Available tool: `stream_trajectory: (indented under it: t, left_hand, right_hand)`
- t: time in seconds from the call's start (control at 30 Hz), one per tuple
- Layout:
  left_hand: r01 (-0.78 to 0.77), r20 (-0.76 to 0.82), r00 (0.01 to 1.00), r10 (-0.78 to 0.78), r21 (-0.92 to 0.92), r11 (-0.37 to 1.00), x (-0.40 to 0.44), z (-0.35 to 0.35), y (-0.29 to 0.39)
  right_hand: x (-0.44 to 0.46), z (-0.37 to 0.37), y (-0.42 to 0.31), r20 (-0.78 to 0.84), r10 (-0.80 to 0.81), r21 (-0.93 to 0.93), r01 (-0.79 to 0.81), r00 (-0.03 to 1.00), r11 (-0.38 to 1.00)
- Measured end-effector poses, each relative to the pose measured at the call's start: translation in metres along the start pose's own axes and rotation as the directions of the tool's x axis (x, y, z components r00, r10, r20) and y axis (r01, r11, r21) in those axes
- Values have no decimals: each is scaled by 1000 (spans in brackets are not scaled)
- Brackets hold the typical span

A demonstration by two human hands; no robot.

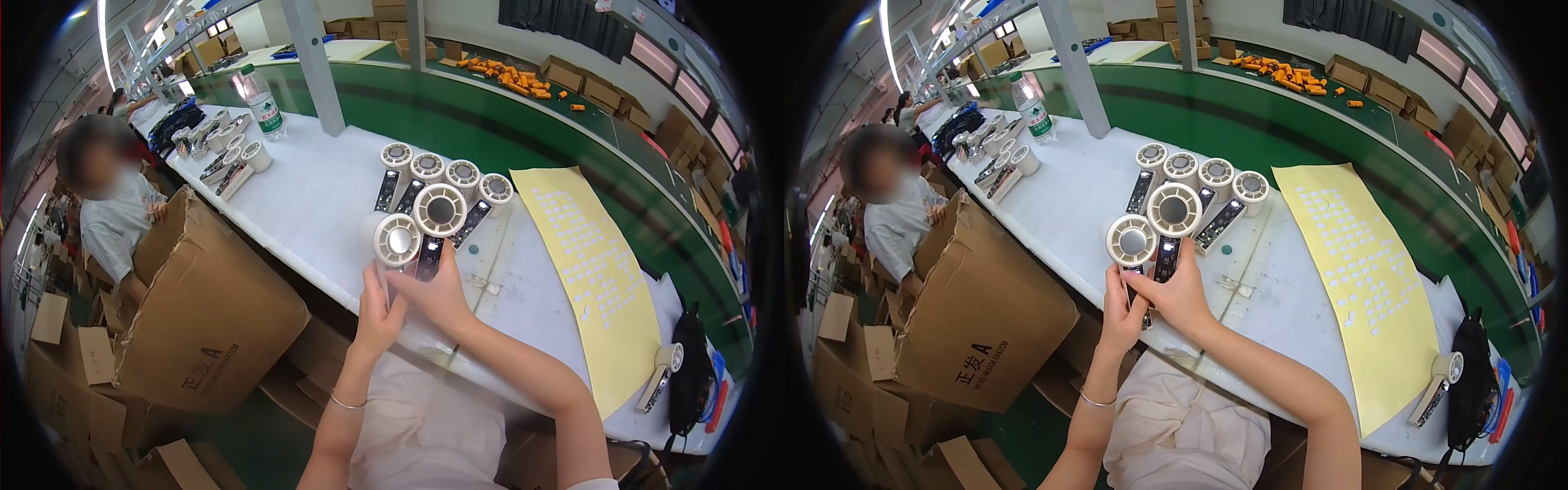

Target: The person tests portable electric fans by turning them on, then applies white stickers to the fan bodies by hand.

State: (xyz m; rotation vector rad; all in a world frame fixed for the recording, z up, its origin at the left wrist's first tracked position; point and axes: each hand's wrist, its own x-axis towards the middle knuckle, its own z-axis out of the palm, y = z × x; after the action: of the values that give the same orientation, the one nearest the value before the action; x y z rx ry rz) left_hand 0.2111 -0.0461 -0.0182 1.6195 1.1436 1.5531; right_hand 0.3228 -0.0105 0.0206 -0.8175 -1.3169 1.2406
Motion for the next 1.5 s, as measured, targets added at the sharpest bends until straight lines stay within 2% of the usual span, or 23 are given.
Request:
stream_trajectory:
  t: [0.23,0.33,0.53,0.73,0.83,0.93,1.03,1.13,1.23,1.33,1.5]
  left_hand:
    - [116,25,993,-113,-162,980,-1,-1,0]
    - [173,36,985,-169,-222,960,-2,-3,-2]
    - [171,50,985,-164,-219,961,-2,-5,-5]
    - [138,53,990,-132,-132,982,0,-3,3]
    - [8,36,999,-7,-21,1000,4,-2,7]
    - [17,65,998,-17,4,1000,3,-3,5]
    - [129,98,988,-122,-66,989,2,-5,5]
    - [25,79,997,-24,-14,1000,3,-5,3]
    - [19,47,999,-17,-63,998,2,-3,-1]
    - [164,72,986,-151,-229,960,-2,-5,-5]
    - [222,91,975,-203,-435,873,-2,-10,-10]
  right_hand:
    - [0,-5,2,113,77,182,-97,991,979]
    - [0,-9,8,142,62,155,-84,988,984]
    - [1,-8,8,143,69,148,-90,987,985]
    - [3,-4,6,98,77,145,-91,992,985]
    - [4,-4,2,115,101,145,-117,988,982]
    - [4,-6,0,145,156,192,-182,977,964]
    - [5,-5,-2,157,206,243,-240,966,940]
    - [5,-4,-1,127,209,200,-231,970,952]
    - [6,-4,0,122,194,136,-210,973,968]
    - [6,-5,0,151,158,143,-180,976,973]
    - [-3,-14,-5,248,213,307,-286,945,908]
